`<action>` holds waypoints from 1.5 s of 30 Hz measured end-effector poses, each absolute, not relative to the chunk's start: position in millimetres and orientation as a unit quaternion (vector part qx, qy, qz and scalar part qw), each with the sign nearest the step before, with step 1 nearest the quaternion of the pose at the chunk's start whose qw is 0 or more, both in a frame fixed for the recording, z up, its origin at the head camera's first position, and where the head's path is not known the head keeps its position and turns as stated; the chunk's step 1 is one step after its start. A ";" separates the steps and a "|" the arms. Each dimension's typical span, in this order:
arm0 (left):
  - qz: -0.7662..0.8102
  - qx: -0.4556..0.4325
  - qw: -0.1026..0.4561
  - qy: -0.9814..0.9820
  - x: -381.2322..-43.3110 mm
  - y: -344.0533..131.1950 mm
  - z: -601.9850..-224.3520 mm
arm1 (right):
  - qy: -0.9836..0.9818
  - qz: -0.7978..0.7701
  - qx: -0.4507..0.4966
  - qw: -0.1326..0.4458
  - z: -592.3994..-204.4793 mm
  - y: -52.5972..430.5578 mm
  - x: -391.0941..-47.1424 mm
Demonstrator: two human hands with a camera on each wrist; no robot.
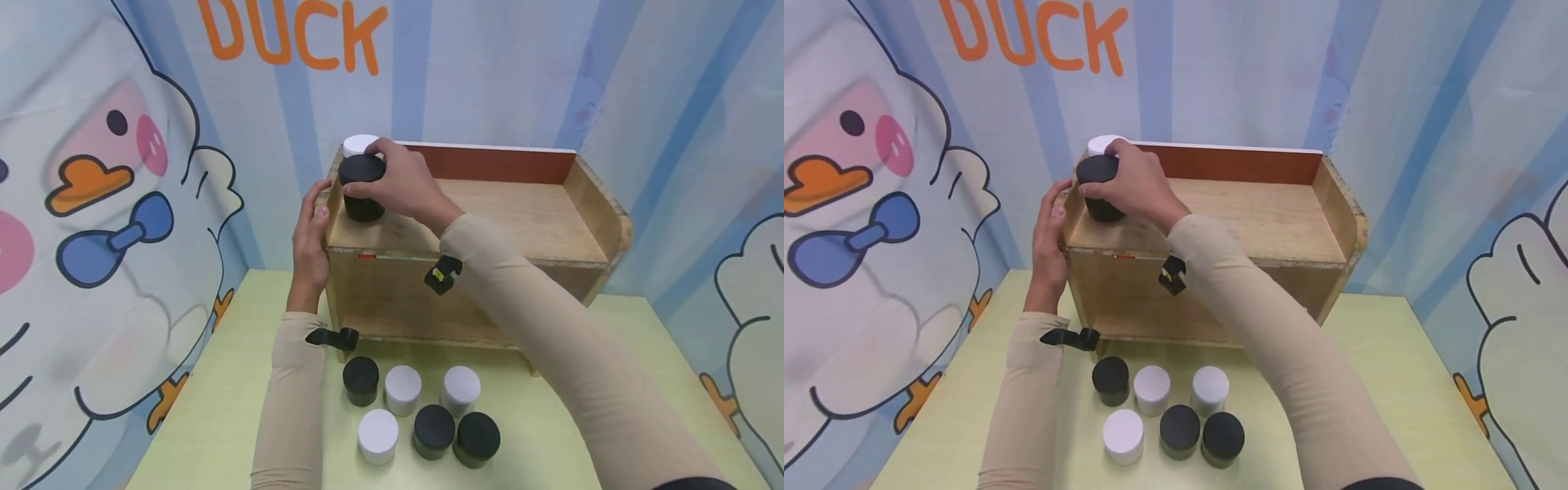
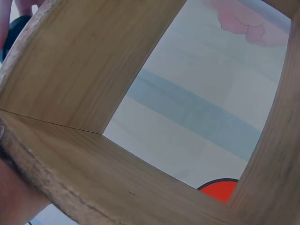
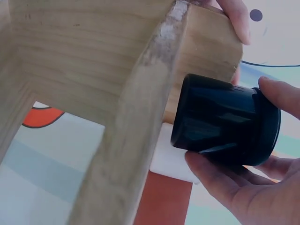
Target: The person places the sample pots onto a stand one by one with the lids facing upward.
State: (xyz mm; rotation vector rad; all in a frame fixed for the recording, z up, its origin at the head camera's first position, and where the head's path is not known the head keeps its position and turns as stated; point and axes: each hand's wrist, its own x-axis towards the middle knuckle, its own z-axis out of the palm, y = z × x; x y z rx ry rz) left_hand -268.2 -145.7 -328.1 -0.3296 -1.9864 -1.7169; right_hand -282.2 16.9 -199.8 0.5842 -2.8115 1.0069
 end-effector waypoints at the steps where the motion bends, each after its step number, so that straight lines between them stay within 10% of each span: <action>1: -0.629 -0.121 0.246 -0.728 -268.3 -145.7 -328.4 | -0.924 0.328 0.190 0.049 -200.2 15.0 -282.0; 31: -0.618 -0.126 0.250 -0.734 -270.0 -148.5 -329.8 | -0.920 0.335 0.189 0.079 -205.6 20.1 -280.7; 45: -0.622 -0.124 0.256 -0.730 -272.1 -146.5 -331.3 | -0.877 0.390 0.257 0.117 -200.4 98.8 -221.1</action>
